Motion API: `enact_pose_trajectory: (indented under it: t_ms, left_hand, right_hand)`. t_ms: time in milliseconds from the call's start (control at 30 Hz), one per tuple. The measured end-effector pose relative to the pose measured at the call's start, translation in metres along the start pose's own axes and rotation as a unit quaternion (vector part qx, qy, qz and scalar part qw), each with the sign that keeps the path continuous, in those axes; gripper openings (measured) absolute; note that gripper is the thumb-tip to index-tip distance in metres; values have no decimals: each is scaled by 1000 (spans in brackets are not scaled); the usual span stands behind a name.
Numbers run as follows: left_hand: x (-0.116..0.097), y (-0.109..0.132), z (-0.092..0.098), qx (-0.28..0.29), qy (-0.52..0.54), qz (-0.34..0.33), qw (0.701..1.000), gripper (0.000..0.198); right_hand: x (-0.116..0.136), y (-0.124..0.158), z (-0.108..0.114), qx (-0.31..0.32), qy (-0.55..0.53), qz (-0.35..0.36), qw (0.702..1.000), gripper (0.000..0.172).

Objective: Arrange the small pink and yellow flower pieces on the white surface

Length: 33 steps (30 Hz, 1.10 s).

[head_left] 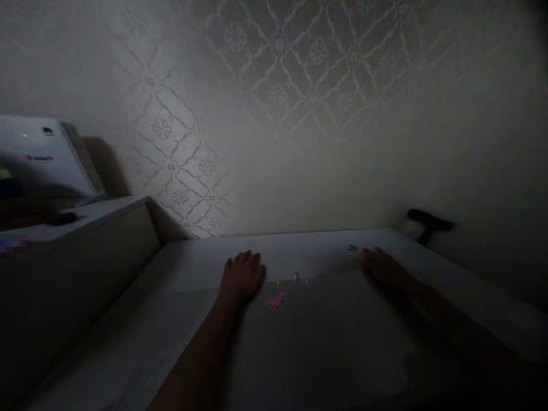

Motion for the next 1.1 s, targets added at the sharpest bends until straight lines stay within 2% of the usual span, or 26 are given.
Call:
enact_pose_trajectory:
  t_ms: [133, 300, 467, 567, 633, 733, 833, 900, 1000, 1100]
  left_hand:
    - [0, 0, 0, 8, 1, 3, 1000, 48]
    - [0, 0, -1, 5, 4, 5, 1000, 48]
    - [-1, 1, 2, -3, 1, 1, 1000, 47]
    - [-1, 1, 2, -2, 2, 1, 1000, 47]
    - [-1, 1, 2, -2, 4, 1, 1000, 47]
    - [-1, 1, 1, 1, 7, 1, 1000, 48]
    - [-1, 1, 1, 2, 6, 1, 1000, 48]
    - [-1, 1, 2, 2, 3, 1, 1000, 48]
    - [-1, 1, 2, -5, -1, -4, 1000, 47]
    - [0, 2, 2, -11, -2, -8, 1000, 48]
  right_hand:
    - [2, 0, 3, -22, -5, -6, 1000, 42]
    - [2, 1, 3, -27, -14, 48, 998, 39]
    - [-2, 1, 7, -39, -38, 44, 998, 38]
    - [11, 0, 17, -48, -50, 76, 995, 36]
    - [35, 0, 27, -74, -74, 99, 990, 38]
    - [97, 2, 45, -116, -134, 138, 974, 43]
    - [176, 5, 60, -70, -202, 237, 948, 45]
    - [220, 7, 67, -38, -238, 290, 926, 45]
    - [256, 6, 72, -22, -259, 300, 918, 46]
    - [264, 5, 71, -2, -254, 278, 926, 45]
Point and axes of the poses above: each hand's wrist, its own y-axis away from the middle knuckle, its own z-axis out of the back of the hand, x = y × z, the point moved 3 cm from there along -y, towards the middle knuckle, and after that the axes turned 15 degrees about -y, right-handed, at the moved point
